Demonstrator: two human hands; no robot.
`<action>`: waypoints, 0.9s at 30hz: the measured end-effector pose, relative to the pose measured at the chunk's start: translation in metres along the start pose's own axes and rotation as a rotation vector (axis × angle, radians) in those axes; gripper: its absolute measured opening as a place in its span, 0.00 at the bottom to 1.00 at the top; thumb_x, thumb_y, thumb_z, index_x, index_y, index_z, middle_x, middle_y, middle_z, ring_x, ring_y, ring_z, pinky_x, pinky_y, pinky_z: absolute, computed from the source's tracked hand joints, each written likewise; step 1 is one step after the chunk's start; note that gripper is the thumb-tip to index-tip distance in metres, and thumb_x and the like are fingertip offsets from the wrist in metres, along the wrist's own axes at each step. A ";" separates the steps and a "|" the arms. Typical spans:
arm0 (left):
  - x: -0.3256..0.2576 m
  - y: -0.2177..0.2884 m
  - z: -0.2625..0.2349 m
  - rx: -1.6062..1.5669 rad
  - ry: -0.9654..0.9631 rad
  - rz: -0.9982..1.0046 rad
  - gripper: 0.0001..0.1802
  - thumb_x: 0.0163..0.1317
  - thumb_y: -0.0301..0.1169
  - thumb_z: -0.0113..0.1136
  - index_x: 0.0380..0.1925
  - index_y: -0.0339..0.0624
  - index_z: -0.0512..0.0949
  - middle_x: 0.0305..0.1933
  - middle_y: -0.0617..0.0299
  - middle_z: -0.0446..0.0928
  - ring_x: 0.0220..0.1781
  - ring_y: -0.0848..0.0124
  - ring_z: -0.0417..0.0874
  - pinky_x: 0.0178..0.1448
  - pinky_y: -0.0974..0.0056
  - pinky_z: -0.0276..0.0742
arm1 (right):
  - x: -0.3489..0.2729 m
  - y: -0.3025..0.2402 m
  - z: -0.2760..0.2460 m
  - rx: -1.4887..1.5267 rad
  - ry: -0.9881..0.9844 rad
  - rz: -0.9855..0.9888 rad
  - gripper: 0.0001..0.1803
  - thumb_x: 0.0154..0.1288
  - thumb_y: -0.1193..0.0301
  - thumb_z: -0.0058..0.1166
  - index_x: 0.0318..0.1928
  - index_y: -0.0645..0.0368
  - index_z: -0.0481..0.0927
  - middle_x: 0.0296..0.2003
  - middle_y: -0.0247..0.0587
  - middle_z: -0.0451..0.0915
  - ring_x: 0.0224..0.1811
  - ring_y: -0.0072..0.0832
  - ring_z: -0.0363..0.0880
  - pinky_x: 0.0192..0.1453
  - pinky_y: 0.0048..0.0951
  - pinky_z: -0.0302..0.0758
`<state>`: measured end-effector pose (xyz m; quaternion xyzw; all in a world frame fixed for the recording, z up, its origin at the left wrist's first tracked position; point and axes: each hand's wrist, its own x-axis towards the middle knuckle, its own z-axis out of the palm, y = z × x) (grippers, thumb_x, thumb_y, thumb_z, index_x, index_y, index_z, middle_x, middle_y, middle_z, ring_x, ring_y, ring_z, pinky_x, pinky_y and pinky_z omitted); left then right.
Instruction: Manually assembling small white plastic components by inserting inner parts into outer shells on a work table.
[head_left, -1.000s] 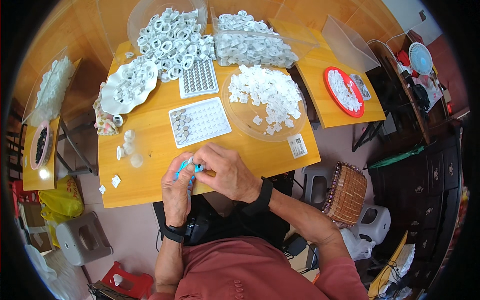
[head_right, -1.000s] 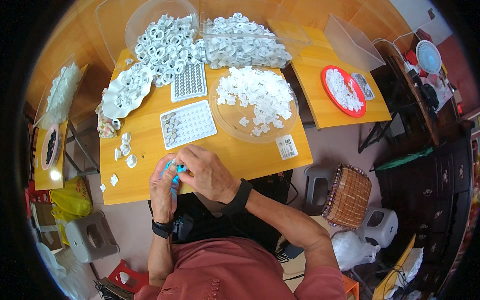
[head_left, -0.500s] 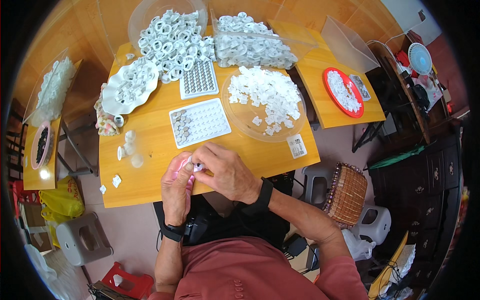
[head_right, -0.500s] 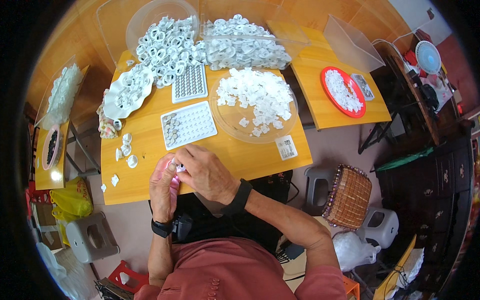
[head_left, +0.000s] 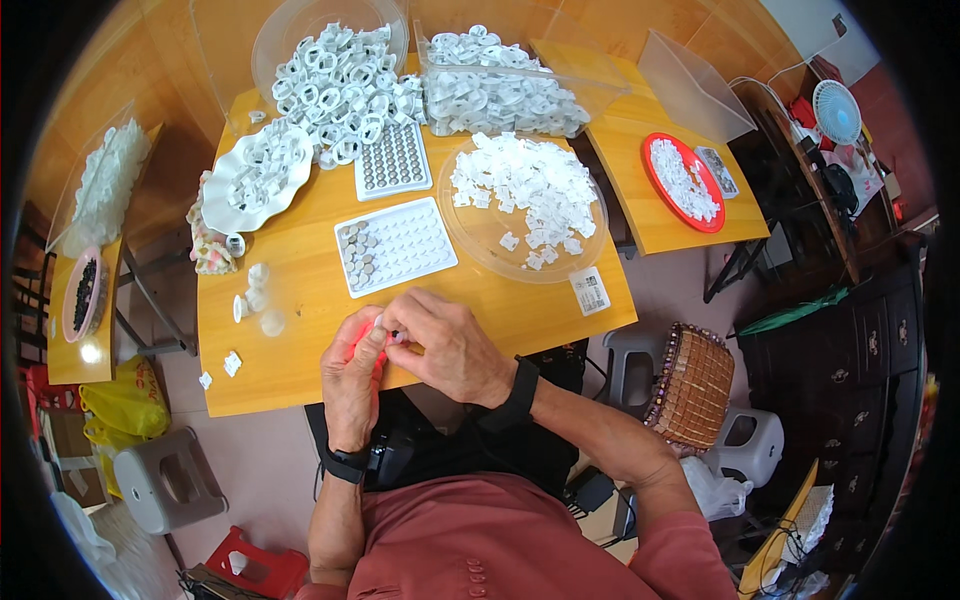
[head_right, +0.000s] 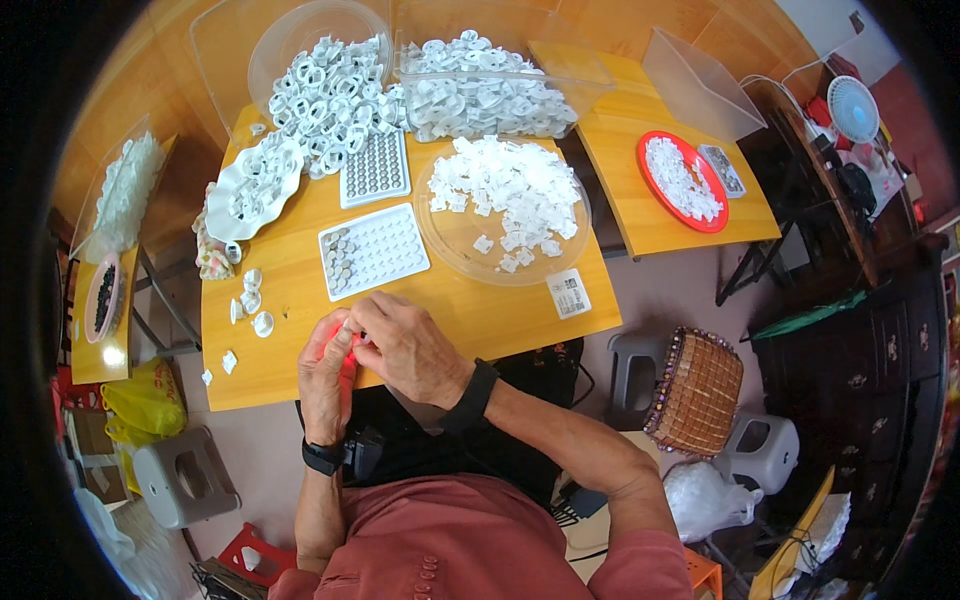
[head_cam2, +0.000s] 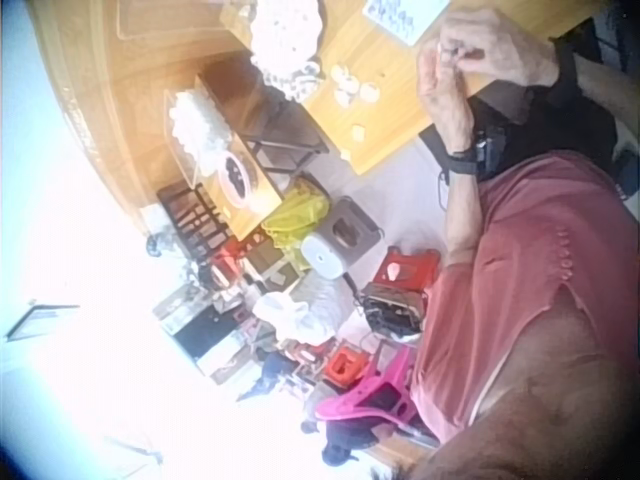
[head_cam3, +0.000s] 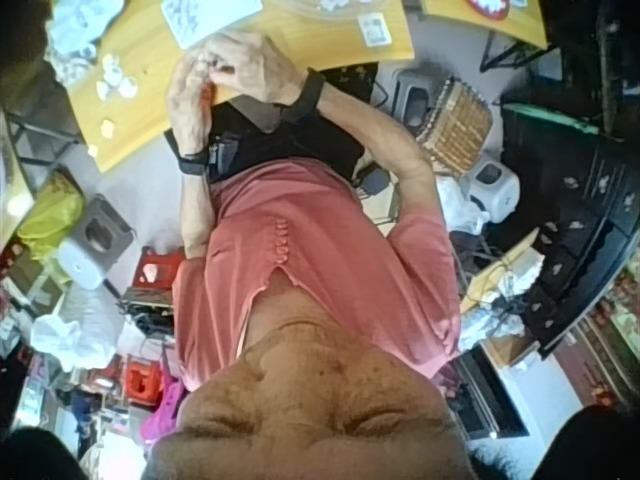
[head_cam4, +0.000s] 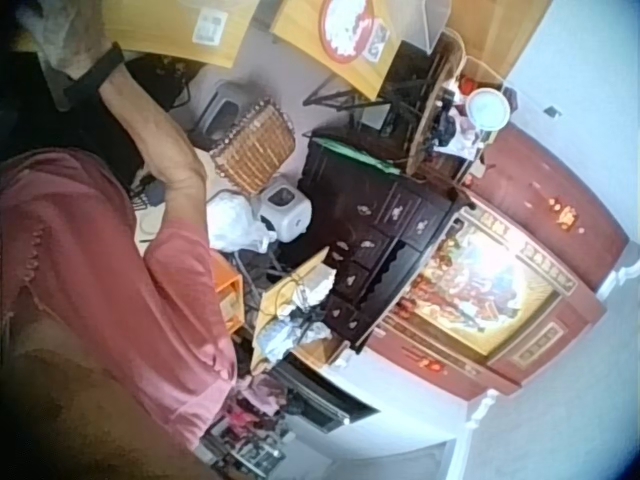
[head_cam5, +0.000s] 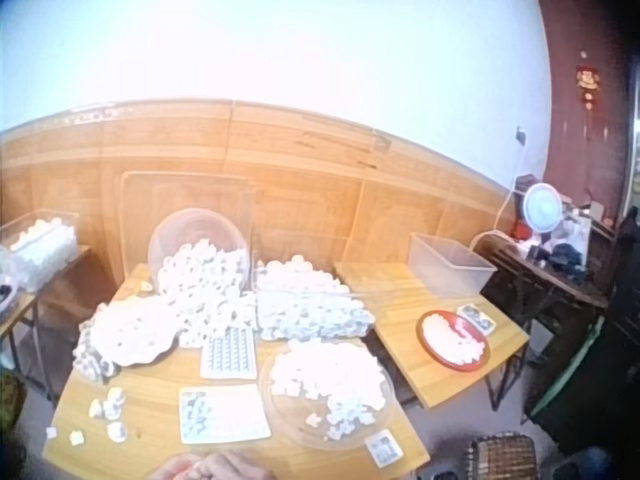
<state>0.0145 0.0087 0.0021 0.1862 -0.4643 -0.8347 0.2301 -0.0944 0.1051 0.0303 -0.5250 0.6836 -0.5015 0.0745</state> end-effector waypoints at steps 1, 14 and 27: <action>0.000 0.000 0.000 0.002 -0.001 0.002 0.14 0.67 0.30 0.54 0.50 0.34 0.74 0.44 0.63 0.76 0.44 0.75 0.77 0.50 0.71 0.75 | 0.000 -0.001 0.000 0.000 0.002 -0.002 0.11 0.53 0.80 0.60 0.34 0.61 0.71 0.29 0.43 0.72 0.29 0.36 0.76 0.32 0.32 0.74; 0.000 0.002 -0.002 -0.103 0.018 -0.028 0.13 0.68 0.31 0.52 0.49 0.37 0.71 0.41 0.61 0.76 0.43 0.74 0.77 0.47 0.69 0.76 | -0.003 -0.005 -0.013 0.182 -0.003 0.038 0.08 0.57 0.82 0.51 0.39 0.65 0.73 0.31 0.48 0.77 0.32 0.42 0.79 0.36 0.36 0.75; 0.000 0.003 -0.006 -0.217 -0.072 -0.030 0.11 0.68 0.29 0.51 0.46 0.35 0.72 0.41 0.57 0.77 0.41 0.70 0.80 0.45 0.66 0.81 | -0.012 0.013 0.002 0.496 0.021 0.335 0.05 0.61 0.78 0.55 0.35 0.66 0.73 0.27 0.37 0.79 0.28 0.20 0.80 0.33 0.23 0.76</action>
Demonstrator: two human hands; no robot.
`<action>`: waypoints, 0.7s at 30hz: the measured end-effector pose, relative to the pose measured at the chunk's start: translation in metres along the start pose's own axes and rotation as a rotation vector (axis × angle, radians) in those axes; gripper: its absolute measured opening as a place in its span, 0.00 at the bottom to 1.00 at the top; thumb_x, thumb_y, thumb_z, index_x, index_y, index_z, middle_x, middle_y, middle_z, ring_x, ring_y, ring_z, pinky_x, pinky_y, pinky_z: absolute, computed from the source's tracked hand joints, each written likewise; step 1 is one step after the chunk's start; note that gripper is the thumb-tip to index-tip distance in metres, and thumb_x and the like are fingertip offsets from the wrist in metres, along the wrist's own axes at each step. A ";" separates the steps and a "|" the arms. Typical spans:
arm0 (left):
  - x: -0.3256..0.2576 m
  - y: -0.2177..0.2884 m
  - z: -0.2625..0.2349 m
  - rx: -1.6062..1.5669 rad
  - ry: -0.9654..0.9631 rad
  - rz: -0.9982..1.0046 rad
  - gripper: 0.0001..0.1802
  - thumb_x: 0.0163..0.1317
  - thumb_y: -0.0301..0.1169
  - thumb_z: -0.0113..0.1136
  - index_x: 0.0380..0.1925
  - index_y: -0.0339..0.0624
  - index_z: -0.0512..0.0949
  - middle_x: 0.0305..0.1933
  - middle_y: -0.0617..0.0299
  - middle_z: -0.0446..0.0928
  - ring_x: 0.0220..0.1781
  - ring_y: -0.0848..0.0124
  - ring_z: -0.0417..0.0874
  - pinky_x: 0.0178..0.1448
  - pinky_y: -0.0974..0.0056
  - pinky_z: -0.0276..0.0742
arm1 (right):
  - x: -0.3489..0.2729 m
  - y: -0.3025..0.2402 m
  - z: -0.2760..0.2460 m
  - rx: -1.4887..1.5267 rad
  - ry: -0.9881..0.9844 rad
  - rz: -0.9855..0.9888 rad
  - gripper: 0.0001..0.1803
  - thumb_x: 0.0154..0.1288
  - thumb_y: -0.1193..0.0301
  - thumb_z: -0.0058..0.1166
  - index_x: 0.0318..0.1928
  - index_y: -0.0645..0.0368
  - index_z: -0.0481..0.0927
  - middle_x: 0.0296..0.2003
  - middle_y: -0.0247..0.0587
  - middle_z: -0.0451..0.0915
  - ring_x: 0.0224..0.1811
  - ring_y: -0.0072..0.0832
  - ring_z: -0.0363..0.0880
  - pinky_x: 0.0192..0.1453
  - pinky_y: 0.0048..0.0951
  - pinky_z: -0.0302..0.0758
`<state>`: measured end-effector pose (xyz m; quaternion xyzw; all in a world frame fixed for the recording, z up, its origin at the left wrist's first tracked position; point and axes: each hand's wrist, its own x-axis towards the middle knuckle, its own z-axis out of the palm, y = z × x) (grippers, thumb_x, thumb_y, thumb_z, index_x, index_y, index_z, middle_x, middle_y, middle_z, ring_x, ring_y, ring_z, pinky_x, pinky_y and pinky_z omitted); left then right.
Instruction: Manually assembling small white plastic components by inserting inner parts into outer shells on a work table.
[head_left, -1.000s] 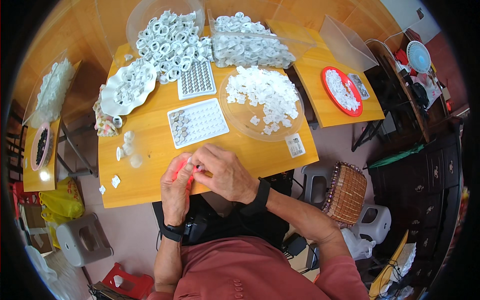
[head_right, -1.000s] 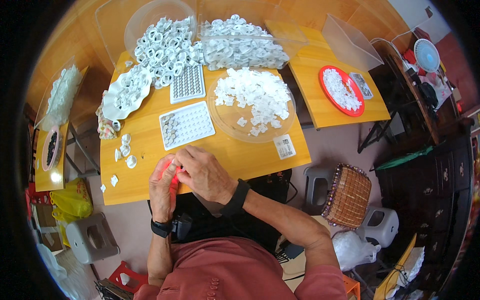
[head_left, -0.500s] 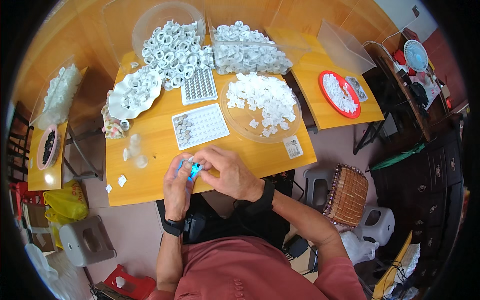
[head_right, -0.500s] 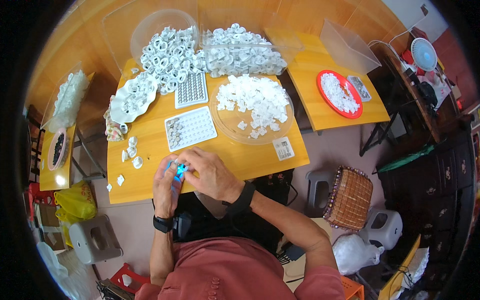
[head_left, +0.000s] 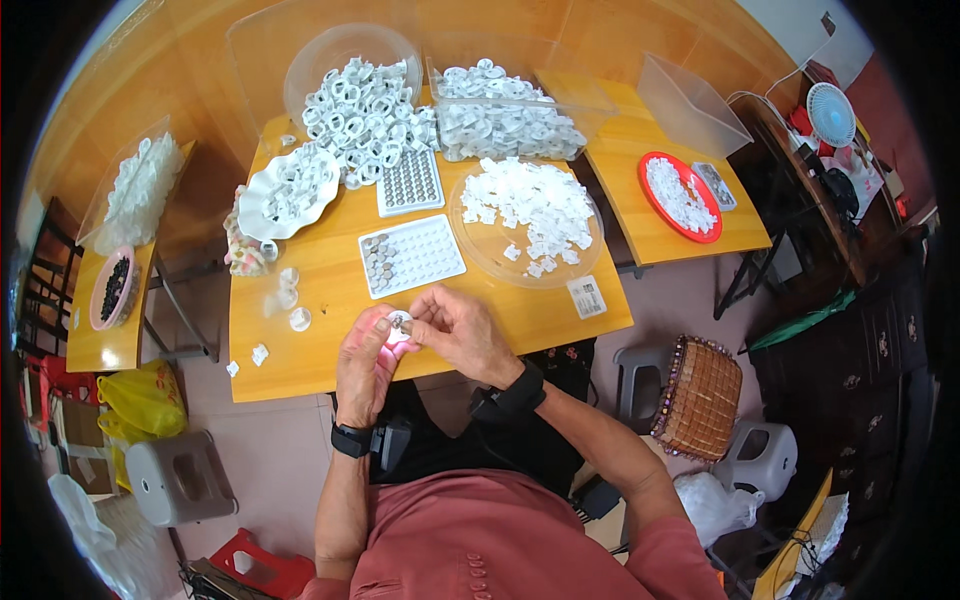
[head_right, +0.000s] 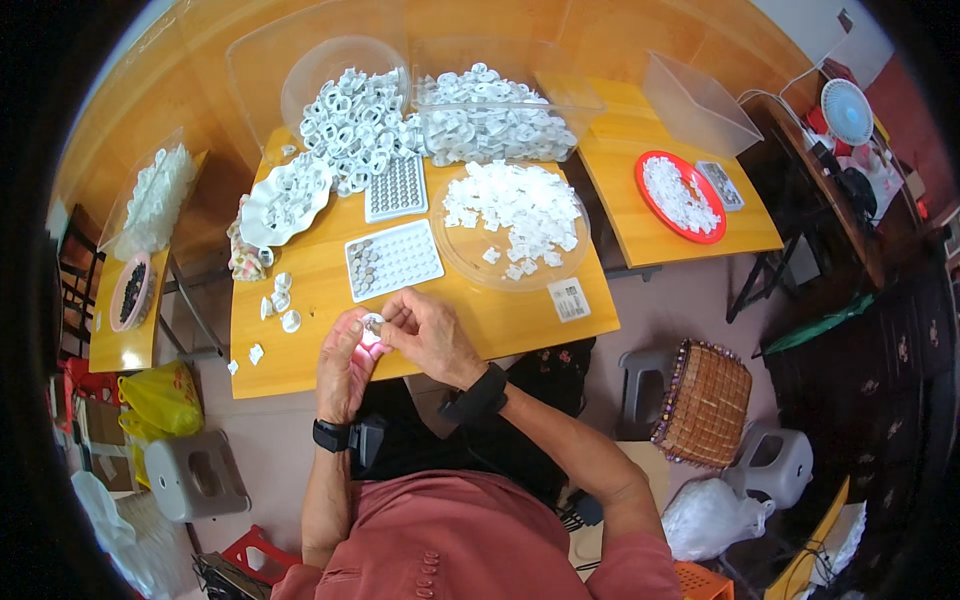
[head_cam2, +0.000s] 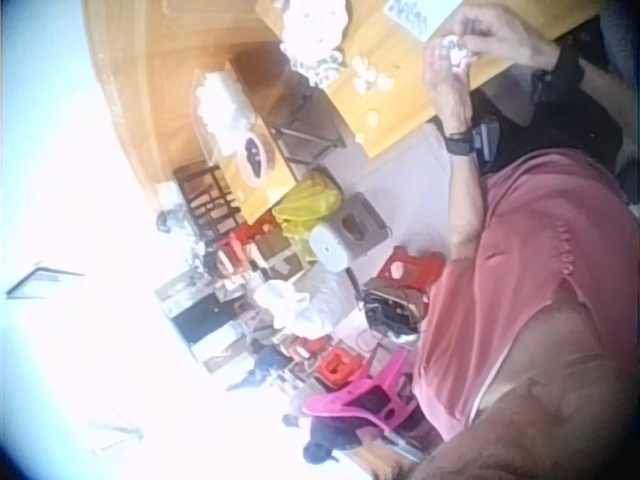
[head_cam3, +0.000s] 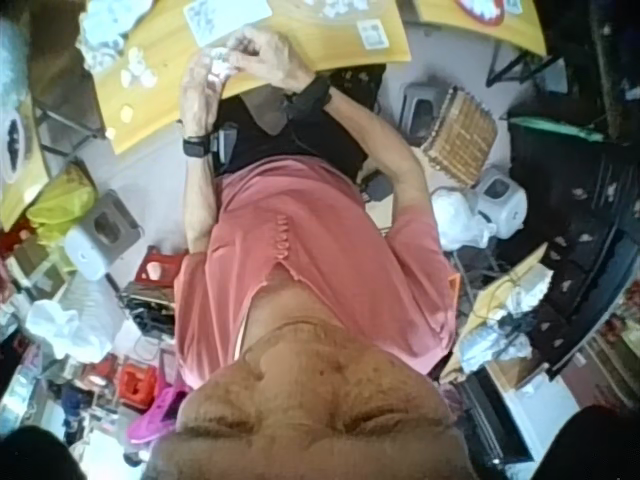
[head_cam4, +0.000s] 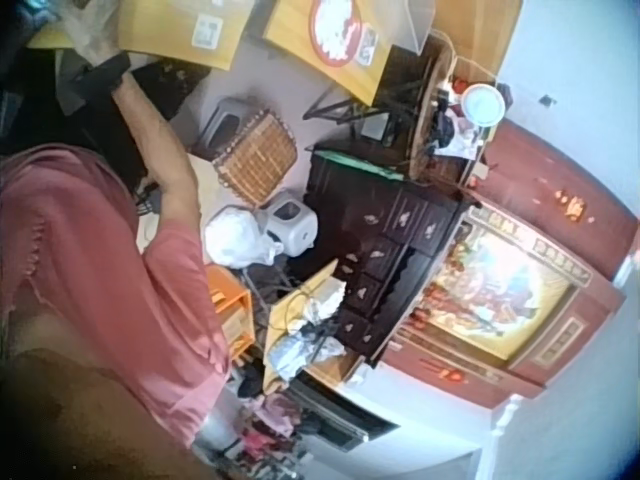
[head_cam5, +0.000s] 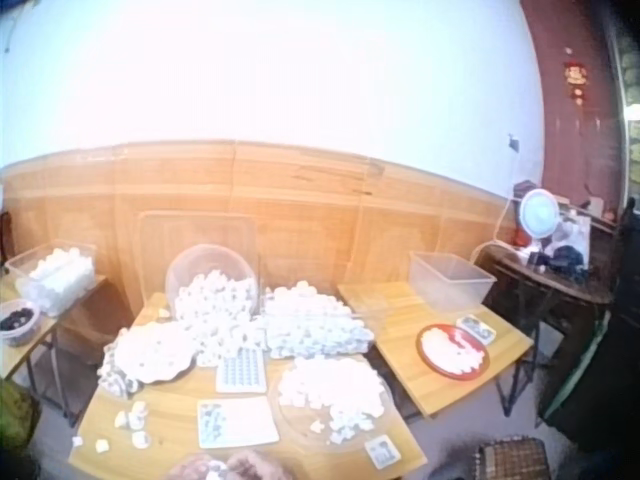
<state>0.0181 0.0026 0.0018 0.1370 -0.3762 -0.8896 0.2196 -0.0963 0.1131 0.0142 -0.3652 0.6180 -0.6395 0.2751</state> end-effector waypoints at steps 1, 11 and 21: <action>0.000 0.001 0.001 -0.005 0.004 0.000 0.11 0.68 0.29 0.51 0.46 0.35 0.72 0.41 0.57 0.77 0.41 0.70 0.80 0.45 0.66 0.81 | 0.001 0.001 0.000 -0.003 -0.004 0.005 0.05 0.61 0.78 0.55 0.35 0.66 0.73 0.27 0.37 0.79 0.28 0.20 0.80 0.33 0.23 0.76; 0.001 -0.002 -0.002 0.040 0.035 -0.016 0.10 0.68 0.29 0.51 0.46 0.37 0.73 0.41 0.61 0.77 0.42 0.73 0.79 0.48 0.66 0.79 | 0.010 0.011 -0.002 0.181 -0.100 0.098 0.06 0.63 0.78 0.55 0.35 0.64 0.71 0.25 0.28 0.73 0.28 0.11 0.73 0.30 0.16 0.72; 0.000 -0.003 -0.001 0.020 0.069 -0.007 0.11 0.68 0.30 0.52 0.46 0.35 0.73 0.41 0.59 0.78 0.41 0.71 0.80 0.46 0.65 0.79 | 0.018 0.005 -0.007 0.350 -0.219 0.180 0.06 0.65 0.77 0.54 0.35 0.62 0.69 0.27 0.30 0.73 0.29 0.13 0.72 0.33 0.17 0.72</action>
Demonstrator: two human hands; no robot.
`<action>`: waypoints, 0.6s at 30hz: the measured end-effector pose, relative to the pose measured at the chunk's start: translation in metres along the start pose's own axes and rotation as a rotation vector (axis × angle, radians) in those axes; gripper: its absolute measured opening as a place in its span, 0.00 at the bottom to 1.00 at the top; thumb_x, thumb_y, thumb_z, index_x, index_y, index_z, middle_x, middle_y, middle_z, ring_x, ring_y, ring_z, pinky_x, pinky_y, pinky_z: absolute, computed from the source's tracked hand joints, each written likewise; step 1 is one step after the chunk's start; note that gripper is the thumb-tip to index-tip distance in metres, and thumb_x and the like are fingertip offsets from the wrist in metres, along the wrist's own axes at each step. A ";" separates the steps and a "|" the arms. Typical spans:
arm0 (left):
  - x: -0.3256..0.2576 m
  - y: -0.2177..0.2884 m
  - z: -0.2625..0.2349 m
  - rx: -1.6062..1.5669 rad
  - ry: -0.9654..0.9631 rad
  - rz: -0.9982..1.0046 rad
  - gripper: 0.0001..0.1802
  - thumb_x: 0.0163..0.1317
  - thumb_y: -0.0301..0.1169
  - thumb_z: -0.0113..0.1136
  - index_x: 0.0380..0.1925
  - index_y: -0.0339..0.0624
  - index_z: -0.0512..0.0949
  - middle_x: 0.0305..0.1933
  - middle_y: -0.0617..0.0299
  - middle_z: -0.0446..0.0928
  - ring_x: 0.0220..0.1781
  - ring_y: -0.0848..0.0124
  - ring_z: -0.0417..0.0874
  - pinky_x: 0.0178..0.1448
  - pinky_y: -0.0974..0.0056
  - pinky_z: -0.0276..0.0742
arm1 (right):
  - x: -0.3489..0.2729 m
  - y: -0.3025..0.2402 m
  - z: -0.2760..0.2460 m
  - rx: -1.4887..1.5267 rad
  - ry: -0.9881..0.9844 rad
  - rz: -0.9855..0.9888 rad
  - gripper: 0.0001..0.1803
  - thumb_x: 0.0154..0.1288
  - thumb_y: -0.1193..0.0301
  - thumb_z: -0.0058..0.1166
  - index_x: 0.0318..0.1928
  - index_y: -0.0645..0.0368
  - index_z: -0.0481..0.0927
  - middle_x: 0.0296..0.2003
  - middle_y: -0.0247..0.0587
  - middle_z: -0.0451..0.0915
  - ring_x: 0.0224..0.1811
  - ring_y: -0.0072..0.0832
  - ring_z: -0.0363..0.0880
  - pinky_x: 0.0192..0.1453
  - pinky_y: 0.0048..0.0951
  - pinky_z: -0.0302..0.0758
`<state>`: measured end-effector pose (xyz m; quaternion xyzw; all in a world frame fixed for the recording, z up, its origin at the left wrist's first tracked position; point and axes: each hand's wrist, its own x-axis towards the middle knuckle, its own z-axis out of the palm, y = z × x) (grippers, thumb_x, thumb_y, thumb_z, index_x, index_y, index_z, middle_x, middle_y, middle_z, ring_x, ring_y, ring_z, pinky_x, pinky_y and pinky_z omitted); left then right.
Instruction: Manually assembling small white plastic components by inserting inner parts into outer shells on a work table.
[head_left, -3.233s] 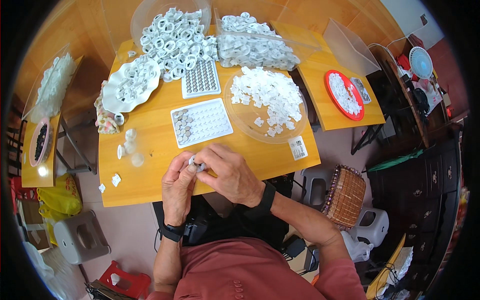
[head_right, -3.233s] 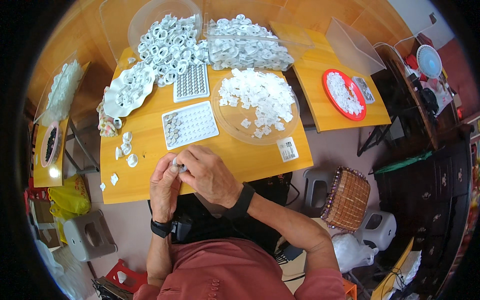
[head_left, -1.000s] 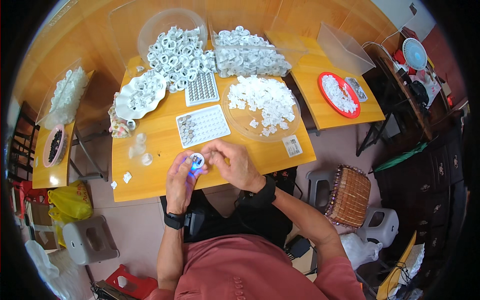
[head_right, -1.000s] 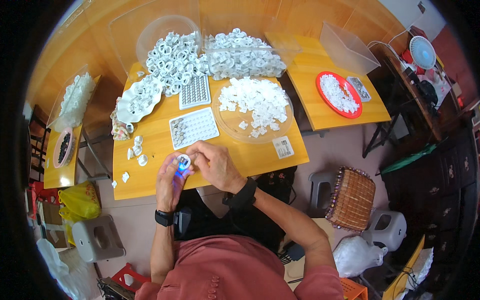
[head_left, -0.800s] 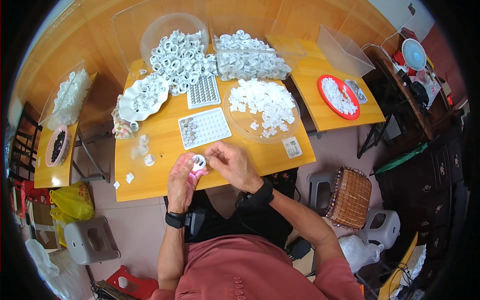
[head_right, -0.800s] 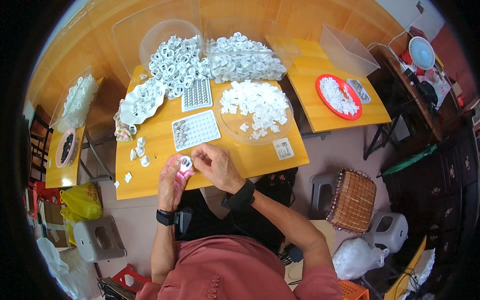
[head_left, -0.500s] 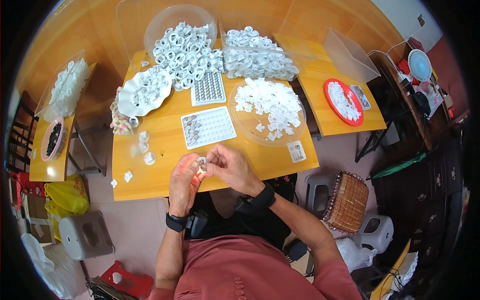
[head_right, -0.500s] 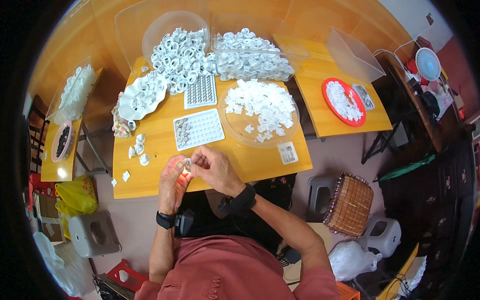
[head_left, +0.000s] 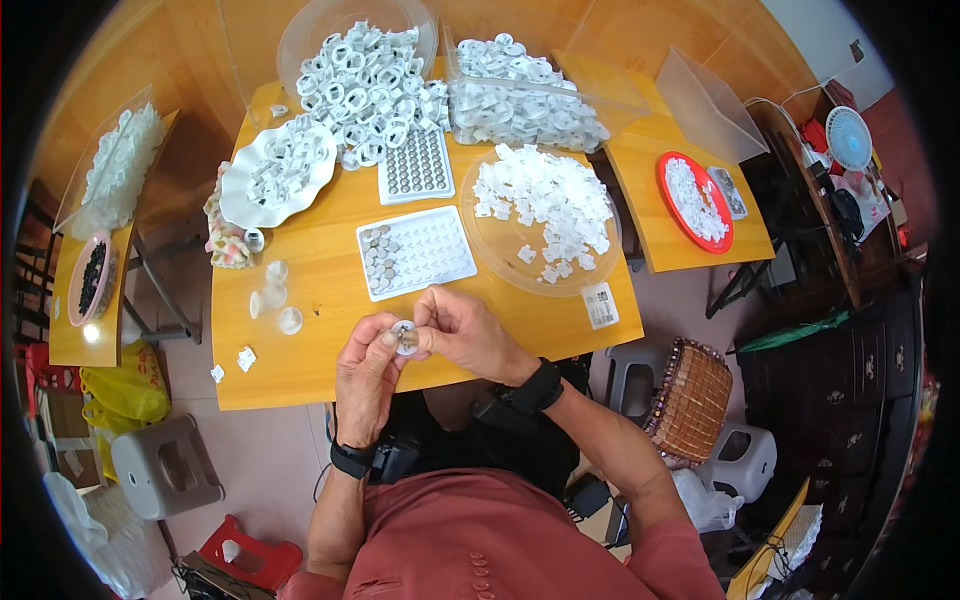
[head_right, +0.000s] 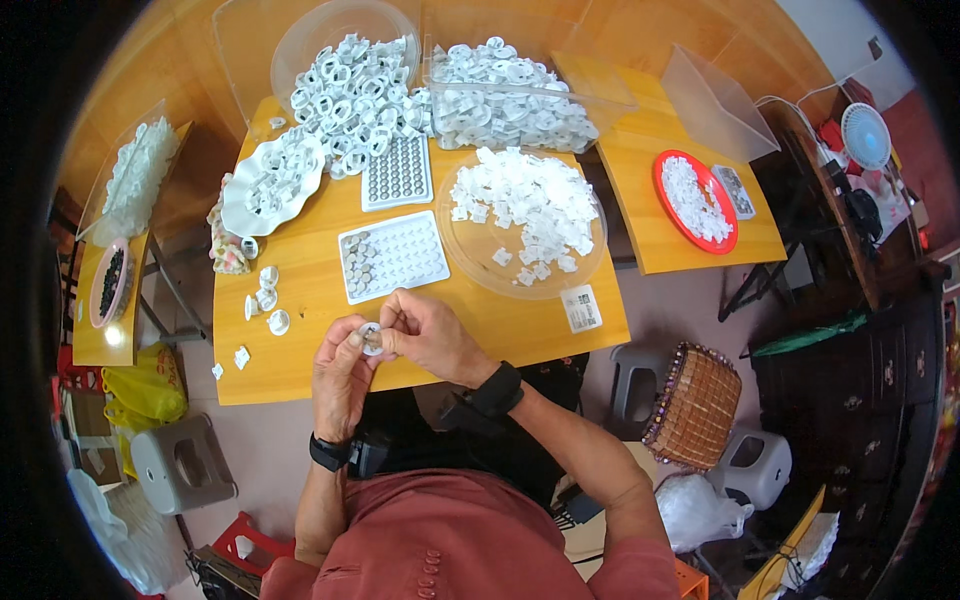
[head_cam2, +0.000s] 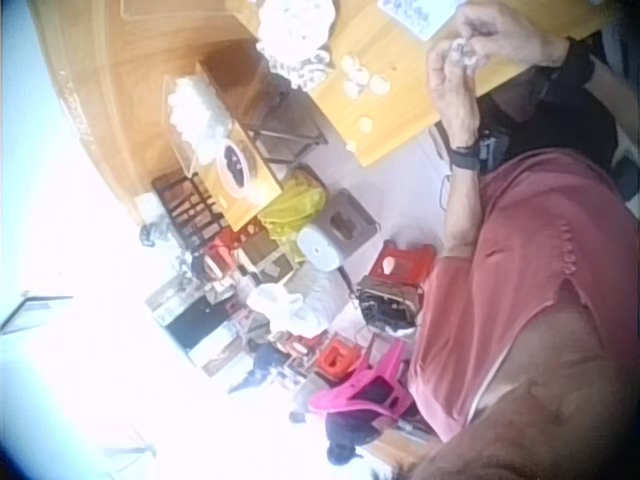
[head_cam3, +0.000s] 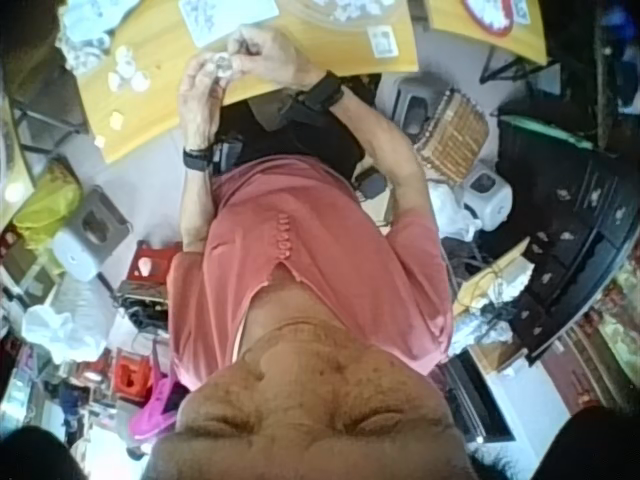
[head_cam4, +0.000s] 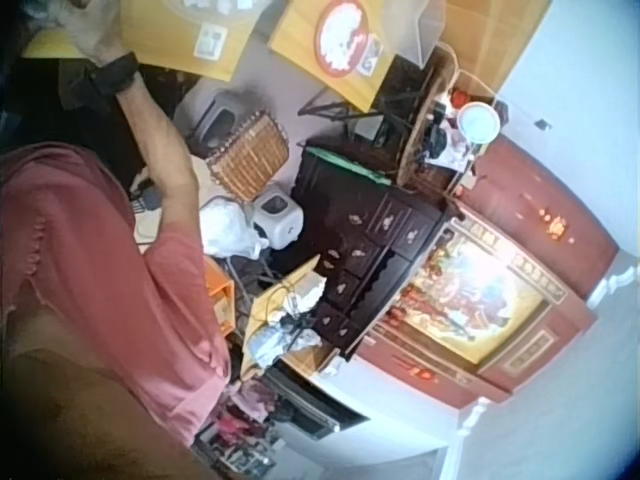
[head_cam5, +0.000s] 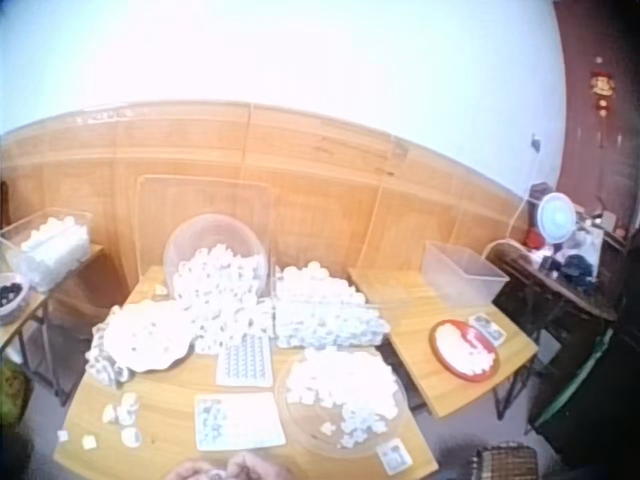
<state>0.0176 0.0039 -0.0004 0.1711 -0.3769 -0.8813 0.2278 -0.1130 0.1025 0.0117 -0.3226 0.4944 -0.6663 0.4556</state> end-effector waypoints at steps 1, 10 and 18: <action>0.000 0.000 -0.001 -0.001 0.003 -0.001 0.11 0.68 0.30 0.52 0.46 0.35 0.73 0.41 0.59 0.78 0.41 0.71 0.80 0.46 0.65 0.79 | 0.000 -0.001 -0.002 0.000 -0.001 0.003 0.06 0.65 0.77 0.54 0.35 0.62 0.69 0.27 0.30 0.73 0.29 0.13 0.72 0.33 0.17 0.72; -0.001 0.001 0.005 0.007 -0.015 -0.007 0.09 0.69 0.27 0.50 0.46 0.34 0.73 0.38 0.59 0.77 0.38 0.71 0.79 0.48 0.66 0.77 | -0.004 0.004 0.000 0.010 0.026 0.003 0.04 0.66 0.78 0.51 0.36 0.63 0.70 0.28 0.30 0.73 0.30 0.14 0.73 0.33 0.17 0.72; 0.000 0.003 0.002 0.008 -0.061 -0.023 0.10 0.69 0.27 0.50 0.45 0.33 0.73 0.39 0.57 0.77 0.39 0.68 0.80 0.48 0.65 0.78 | -0.004 0.004 0.000 0.027 0.057 -0.005 0.04 0.67 0.77 0.50 0.36 0.62 0.70 0.27 0.30 0.72 0.29 0.14 0.73 0.33 0.18 0.71</action>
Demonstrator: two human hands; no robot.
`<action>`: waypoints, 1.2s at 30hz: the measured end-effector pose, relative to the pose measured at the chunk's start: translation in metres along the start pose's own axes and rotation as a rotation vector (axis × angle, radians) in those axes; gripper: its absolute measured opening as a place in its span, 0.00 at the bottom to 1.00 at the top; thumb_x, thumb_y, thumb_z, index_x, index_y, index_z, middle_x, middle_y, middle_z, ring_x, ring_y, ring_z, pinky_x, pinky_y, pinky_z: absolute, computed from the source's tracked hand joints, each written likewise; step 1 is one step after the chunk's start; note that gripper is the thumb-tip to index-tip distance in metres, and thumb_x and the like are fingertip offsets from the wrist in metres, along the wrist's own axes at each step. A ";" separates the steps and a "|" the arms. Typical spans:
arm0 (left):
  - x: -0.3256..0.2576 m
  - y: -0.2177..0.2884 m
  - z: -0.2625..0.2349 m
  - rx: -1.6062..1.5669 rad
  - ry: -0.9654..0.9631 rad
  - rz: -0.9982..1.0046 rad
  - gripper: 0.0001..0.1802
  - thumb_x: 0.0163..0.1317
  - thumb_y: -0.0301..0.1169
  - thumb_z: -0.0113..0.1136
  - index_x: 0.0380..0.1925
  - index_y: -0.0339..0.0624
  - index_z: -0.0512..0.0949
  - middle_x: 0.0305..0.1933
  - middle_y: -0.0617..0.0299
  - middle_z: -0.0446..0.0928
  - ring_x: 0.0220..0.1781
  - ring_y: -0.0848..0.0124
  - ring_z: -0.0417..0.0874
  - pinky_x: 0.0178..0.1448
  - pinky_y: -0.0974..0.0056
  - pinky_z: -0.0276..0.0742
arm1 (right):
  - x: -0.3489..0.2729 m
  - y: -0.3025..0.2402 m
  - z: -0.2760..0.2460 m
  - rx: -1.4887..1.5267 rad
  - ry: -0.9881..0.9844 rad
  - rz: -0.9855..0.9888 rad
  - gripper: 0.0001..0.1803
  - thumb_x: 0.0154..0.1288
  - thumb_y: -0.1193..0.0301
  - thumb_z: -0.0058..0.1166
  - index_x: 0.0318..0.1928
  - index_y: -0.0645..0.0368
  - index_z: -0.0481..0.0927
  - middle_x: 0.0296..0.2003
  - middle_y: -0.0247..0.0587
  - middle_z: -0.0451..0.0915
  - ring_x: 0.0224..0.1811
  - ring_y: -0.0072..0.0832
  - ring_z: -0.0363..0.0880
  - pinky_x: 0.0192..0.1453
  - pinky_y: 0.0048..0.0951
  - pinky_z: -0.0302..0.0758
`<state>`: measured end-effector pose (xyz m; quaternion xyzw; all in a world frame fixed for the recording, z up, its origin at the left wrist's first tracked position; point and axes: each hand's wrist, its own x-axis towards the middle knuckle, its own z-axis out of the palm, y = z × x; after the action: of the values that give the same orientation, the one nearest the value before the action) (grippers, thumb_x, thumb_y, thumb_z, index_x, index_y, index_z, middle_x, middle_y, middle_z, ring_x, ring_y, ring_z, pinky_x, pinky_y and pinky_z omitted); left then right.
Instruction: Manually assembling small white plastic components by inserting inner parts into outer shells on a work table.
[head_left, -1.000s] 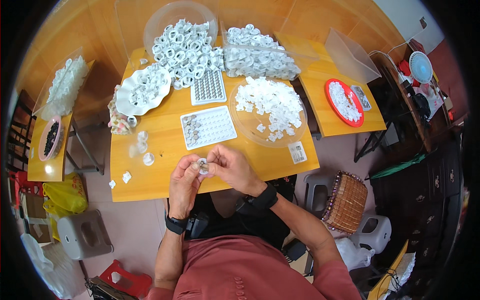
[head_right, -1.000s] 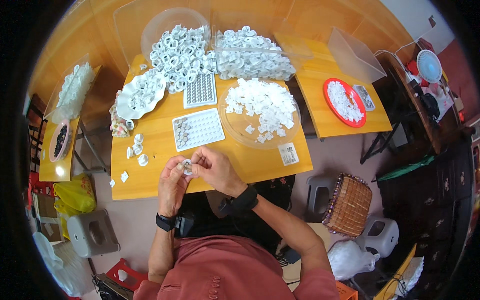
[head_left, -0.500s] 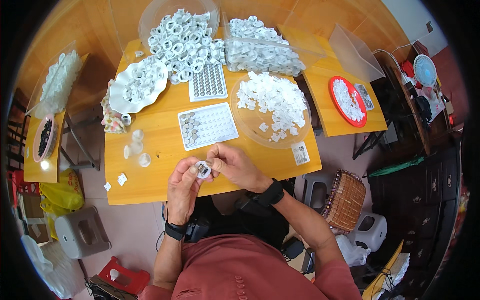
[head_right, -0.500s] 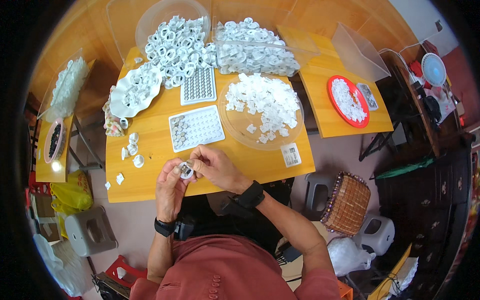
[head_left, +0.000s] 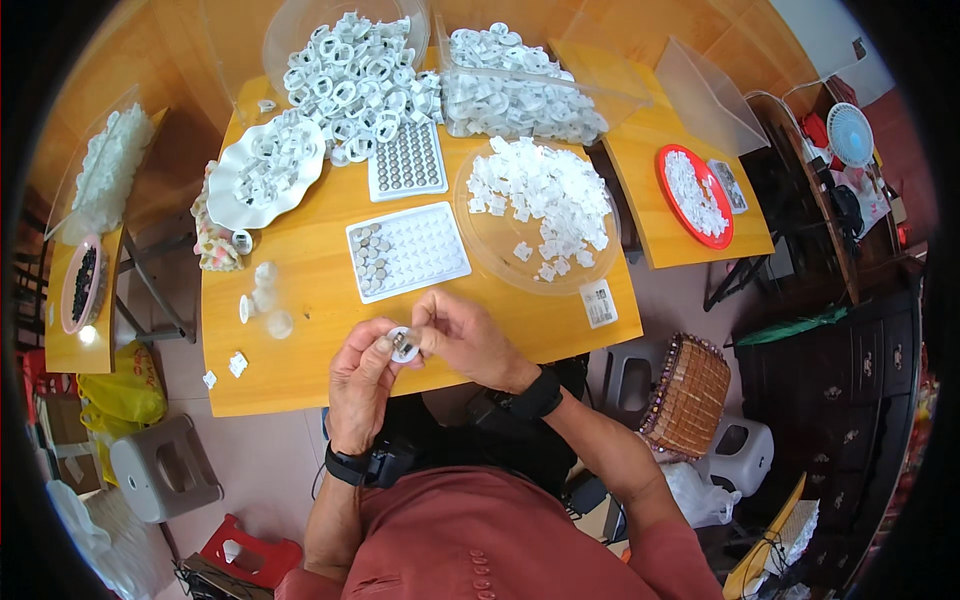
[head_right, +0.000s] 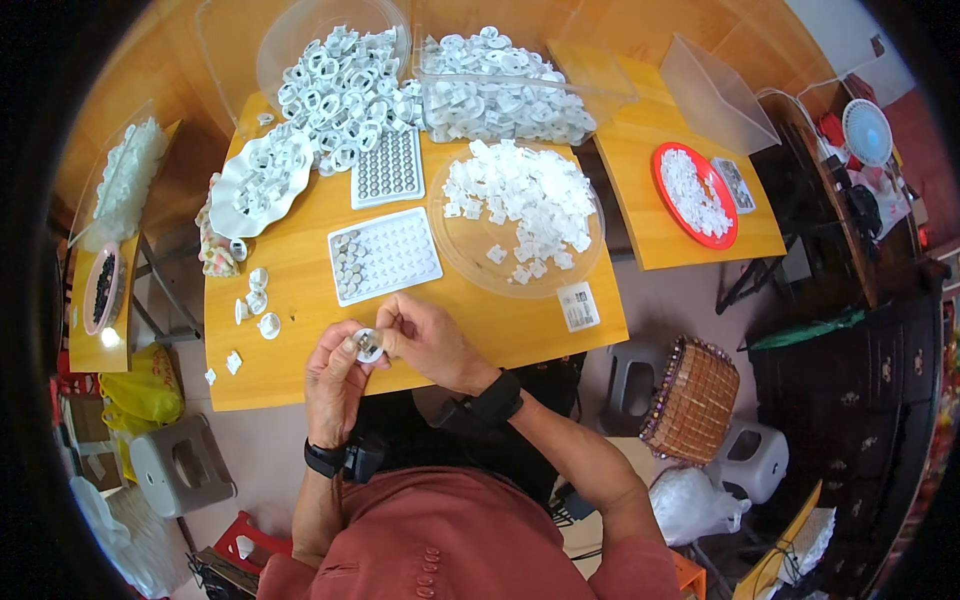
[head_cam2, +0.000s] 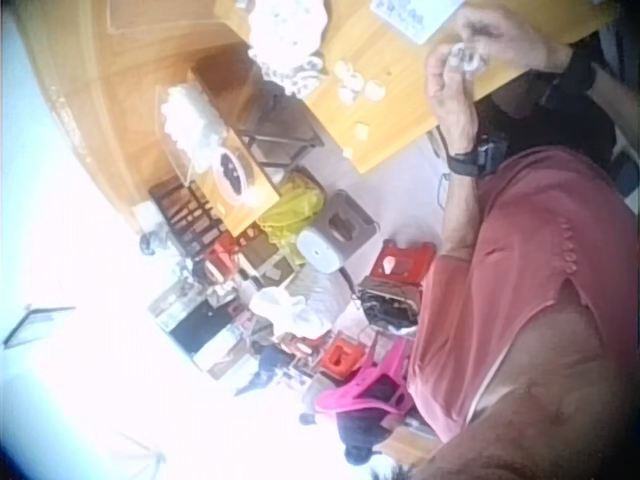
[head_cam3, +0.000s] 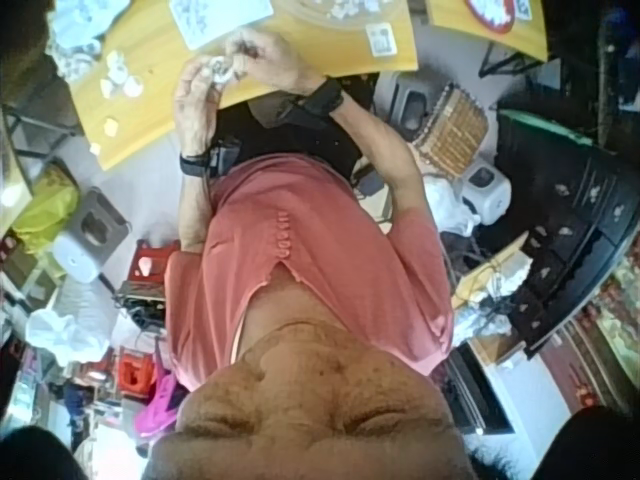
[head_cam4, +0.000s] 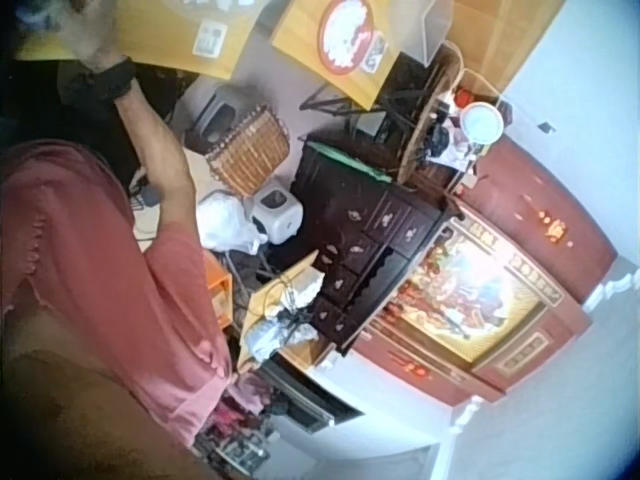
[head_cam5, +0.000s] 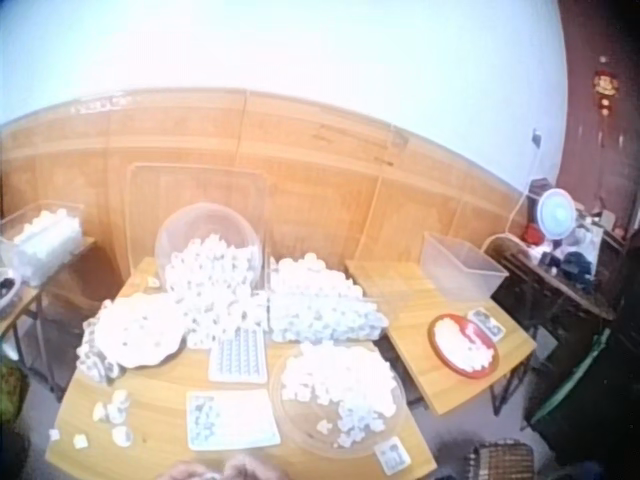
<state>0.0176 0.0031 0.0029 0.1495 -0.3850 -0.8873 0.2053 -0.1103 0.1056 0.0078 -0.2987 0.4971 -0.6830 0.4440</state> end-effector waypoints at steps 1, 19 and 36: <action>-0.001 0.001 0.000 0.001 0.003 0.003 0.10 0.69 0.27 0.50 0.45 0.33 0.73 0.39 0.57 0.77 0.39 0.68 0.80 0.48 0.65 0.78 | 0.000 -0.002 -0.001 0.001 -0.004 0.000 0.04 0.67 0.77 0.50 0.36 0.62 0.70 0.27 0.30 0.72 0.29 0.14 0.73 0.33 0.18 0.71; 0.002 0.006 -0.001 -0.074 0.008 -0.078 0.13 0.70 0.28 0.48 0.49 0.32 0.72 0.42 0.55 0.78 0.42 0.67 0.81 0.51 0.63 0.78 | -0.002 0.004 -0.001 -0.146 0.057 -0.025 0.07 0.67 0.75 0.53 0.41 0.64 0.70 0.27 0.30 0.73 0.29 0.14 0.73 0.32 0.17 0.71; 0.001 0.008 0.000 -0.024 -0.046 -0.076 0.13 0.70 0.28 0.48 0.49 0.31 0.72 0.44 0.54 0.77 0.45 0.68 0.80 0.55 0.64 0.77 | -0.003 -0.010 0.002 -0.298 0.097 0.040 0.07 0.72 0.70 0.48 0.41 0.63 0.71 0.30 0.28 0.71 0.30 0.12 0.71 0.36 0.16 0.70</action>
<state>0.0189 -0.0023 0.0087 0.1412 -0.3728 -0.9022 0.1647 -0.1101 0.1085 0.0177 -0.3181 0.6197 -0.6061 0.3839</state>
